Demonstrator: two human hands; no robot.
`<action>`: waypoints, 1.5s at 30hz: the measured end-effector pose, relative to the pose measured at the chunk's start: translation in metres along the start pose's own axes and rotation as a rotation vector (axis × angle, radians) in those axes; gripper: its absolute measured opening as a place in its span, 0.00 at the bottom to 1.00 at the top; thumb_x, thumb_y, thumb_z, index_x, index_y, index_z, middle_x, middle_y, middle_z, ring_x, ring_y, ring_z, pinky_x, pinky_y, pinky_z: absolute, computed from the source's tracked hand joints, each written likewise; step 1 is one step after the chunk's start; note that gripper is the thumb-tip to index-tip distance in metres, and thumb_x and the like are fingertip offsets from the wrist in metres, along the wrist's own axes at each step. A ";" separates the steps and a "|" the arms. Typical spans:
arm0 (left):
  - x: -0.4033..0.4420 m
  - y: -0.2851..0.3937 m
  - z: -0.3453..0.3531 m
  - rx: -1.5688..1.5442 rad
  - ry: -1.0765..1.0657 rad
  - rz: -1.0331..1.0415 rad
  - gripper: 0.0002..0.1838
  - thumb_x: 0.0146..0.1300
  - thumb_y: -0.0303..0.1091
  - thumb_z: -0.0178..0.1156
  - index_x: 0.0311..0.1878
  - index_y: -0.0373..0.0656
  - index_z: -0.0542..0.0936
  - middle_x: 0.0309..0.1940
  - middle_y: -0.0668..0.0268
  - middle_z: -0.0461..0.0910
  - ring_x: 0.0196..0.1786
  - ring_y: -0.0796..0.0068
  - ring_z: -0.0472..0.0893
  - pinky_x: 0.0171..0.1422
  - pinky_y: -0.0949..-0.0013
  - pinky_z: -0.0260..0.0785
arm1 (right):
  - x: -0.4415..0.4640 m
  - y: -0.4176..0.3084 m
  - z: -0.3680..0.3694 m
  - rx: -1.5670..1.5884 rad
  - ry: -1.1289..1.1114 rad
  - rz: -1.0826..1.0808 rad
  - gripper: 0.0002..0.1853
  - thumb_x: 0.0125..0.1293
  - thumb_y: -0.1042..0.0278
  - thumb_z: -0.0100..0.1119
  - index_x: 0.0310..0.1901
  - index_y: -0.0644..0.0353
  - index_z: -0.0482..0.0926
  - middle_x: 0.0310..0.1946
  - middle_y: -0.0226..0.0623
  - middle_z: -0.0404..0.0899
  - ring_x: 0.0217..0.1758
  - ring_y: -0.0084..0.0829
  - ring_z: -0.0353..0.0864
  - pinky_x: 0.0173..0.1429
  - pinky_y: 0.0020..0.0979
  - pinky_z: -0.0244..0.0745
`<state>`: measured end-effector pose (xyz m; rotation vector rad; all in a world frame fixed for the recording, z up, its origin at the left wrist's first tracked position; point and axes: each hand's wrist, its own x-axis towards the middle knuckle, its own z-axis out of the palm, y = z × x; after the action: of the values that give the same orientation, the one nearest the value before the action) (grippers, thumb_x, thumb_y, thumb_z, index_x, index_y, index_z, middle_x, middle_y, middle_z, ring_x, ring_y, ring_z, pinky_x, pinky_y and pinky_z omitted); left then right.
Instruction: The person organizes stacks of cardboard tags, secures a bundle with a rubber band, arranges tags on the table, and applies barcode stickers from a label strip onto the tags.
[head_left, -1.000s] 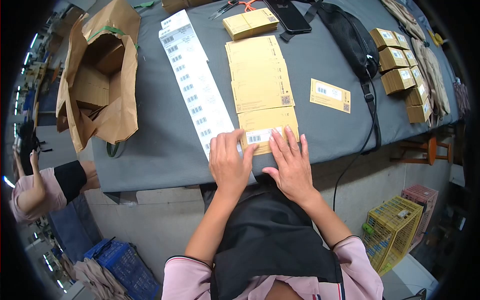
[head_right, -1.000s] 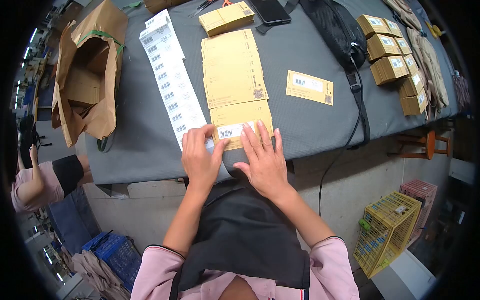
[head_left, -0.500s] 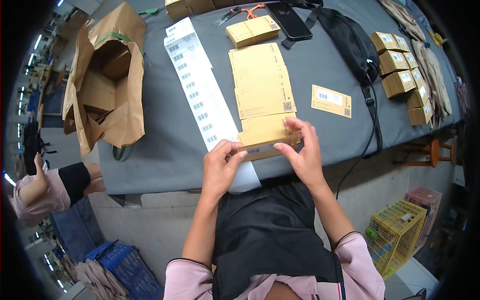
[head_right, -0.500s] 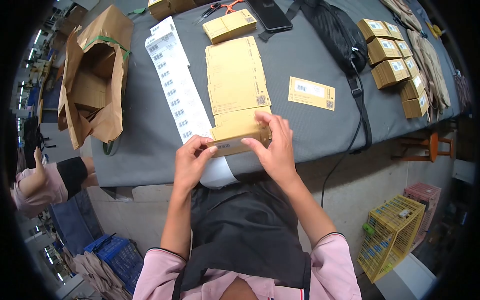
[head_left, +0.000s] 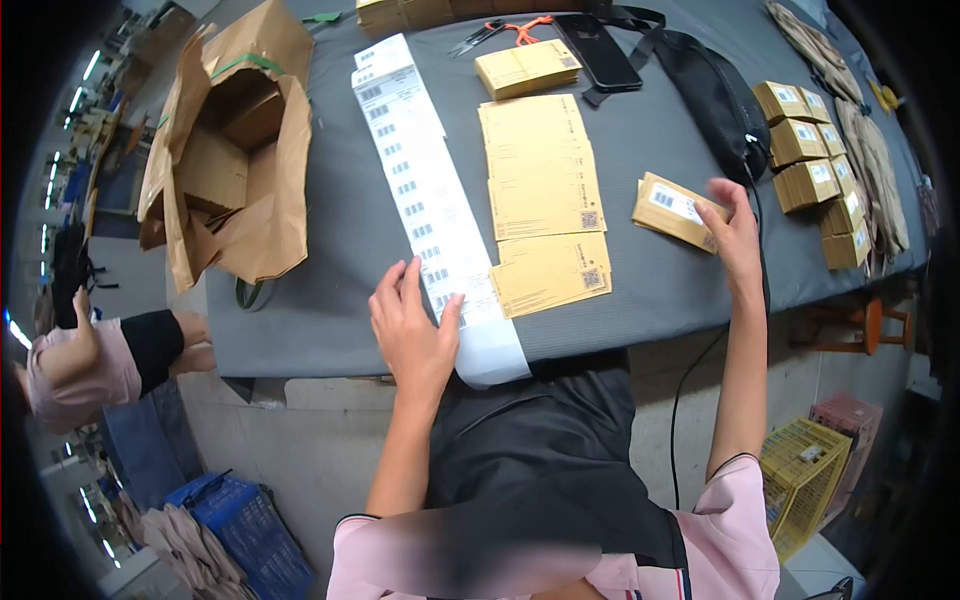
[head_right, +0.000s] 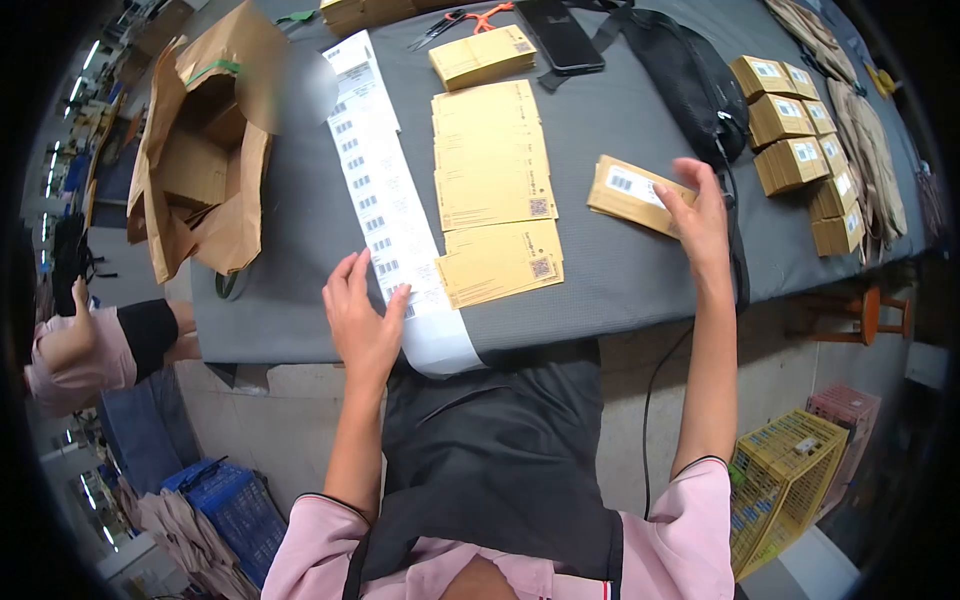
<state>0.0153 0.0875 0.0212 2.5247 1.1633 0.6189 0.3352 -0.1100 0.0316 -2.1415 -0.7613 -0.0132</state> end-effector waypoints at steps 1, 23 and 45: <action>0.000 -0.001 0.000 0.010 0.008 -0.012 0.31 0.50 0.31 0.68 0.59 0.37 0.71 0.52 0.54 0.69 0.55 0.54 0.68 0.58 0.59 0.63 | 0.004 -0.001 0.005 -0.476 0.175 -0.309 0.18 0.58 0.73 0.61 0.51 0.62 0.73 0.47 0.41 0.74 0.52 0.37 0.73 0.58 0.32 0.66; -0.001 -0.029 -0.008 -0.141 -0.004 -0.186 0.29 0.46 0.25 0.69 0.54 0.33 0.73 0.50 0.55 0.67 0.52 0.53 0.69 0.56 0.59 0.68 | -0.120 -0.103 0.103 -0.298 -0.373 -0.531 0.32 0.51 0.72 0.66 0.61 0.54 0.71 0.66 0.39 0.62 0.69 0.46 0.57 0.68 0.47 0.52; -0.001 -0.012 -0.031 -1.329 -0.218 -0.385 0.28 0.63 0.21 0.54 0.67 0.36 0.62 0.45 0.62 0.78 0.50 0.78 0.76 0.57 0.74 0.69 | -0.145 -0.158 0.133 1.030 -0.502 0.292 0.15 0.62 0.81 0.56 0.46 0.60 0.63 0.42 0.36 0.73 0.44 0.23 0.73 0.50 0.25 0.68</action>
<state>-0.0080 0.0970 0.0428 1.1712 0.7013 0.6561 0.1011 -0.0155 0.0206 -1.2246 -0.5284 0.9007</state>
